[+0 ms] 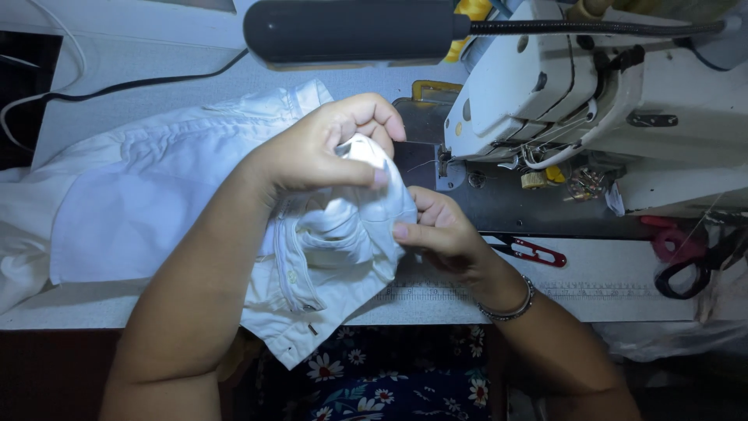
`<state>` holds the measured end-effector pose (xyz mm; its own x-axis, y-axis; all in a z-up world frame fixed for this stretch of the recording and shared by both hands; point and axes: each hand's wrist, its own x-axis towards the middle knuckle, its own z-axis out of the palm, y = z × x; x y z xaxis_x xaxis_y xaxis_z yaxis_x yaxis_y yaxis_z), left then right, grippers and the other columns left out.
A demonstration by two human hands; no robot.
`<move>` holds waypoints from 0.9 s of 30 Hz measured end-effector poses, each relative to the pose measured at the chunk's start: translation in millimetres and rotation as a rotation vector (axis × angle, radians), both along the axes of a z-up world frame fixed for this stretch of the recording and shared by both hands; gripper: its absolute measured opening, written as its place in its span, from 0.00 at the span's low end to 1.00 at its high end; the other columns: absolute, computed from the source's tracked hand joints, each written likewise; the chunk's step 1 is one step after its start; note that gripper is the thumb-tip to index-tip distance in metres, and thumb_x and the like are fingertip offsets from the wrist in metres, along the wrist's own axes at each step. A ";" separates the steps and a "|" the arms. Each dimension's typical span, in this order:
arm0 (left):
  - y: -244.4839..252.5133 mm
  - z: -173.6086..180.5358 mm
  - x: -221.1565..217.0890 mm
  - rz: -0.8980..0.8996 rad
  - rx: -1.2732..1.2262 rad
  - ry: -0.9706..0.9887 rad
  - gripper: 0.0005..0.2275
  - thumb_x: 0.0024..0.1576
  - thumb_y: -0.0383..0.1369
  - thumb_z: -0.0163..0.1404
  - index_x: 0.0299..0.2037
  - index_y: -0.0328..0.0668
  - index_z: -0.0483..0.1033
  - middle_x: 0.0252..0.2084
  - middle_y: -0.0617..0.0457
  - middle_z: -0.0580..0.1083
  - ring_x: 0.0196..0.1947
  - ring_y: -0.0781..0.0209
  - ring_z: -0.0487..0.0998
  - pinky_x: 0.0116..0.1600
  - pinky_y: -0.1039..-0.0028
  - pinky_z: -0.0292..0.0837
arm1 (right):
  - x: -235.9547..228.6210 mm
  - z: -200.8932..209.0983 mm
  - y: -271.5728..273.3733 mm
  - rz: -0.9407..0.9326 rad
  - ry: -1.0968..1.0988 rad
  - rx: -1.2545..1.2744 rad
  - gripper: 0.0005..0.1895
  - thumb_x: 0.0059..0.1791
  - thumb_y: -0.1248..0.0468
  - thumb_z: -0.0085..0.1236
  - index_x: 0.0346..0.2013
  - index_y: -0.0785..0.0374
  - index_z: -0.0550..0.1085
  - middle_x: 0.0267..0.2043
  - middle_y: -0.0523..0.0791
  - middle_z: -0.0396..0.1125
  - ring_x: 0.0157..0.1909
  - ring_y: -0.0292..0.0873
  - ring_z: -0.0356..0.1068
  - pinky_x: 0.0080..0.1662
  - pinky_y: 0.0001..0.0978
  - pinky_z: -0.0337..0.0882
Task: Trimming loose threads from a white garment using snips and inspecting the seams at a sewing workstation
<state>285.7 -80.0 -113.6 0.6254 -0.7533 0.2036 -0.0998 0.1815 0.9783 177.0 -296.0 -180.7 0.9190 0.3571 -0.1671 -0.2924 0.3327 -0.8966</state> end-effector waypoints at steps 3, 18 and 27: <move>7.5 8.0 1.8 0.040 0.088 -0.064 0.11 0.60 0.34 0.51 0.45 0.34 0.77 0.30 0.50 0.77 0.30 0.66 0.74 0.38 0.77 0.75 | 0.5 -13.2 -6.3 -0.059 -0.079 -0.044 0.10 0.45 0.71 0.63 0.37 0.72 0.71 0.23 0.53 0.72 0.25 0.42 0.74 0.28 0.30 0.75; -1.7 -4.7 0.0 0.175 0.287 -0.424 0.04 0.58 0.30 0.55 0.35 0.38 0.81 0.30 0.49 0.74 0.34 0.54 0.75 0.45 0.65 0.71 | 13.8 -54.6 -16.6 -0.146 -0.157 -0.239 0.15 0.45 0.71 0.65 0.42 0.70 0.70 0.26 0.49 0.70 0.24 0.40 0.74 0.27 0.30 0.76; -39.8 -47.8 14.4 0.361 0.731 -0.684 0.04 0.53 0.31 0.59 0.35 0.46 0.78 0.31 0.53 0.77 0.35 0.48 0.82 0.41 0.59 0.75 | -26.5 -7.7 3.8 -0.332 -0.541 -1.048 0.19 0.50 0.73 0.54 0.54 0.58 0.79 0.39 0.48 0.68 0.29 0.41 0.71 0.32 0.30 0.72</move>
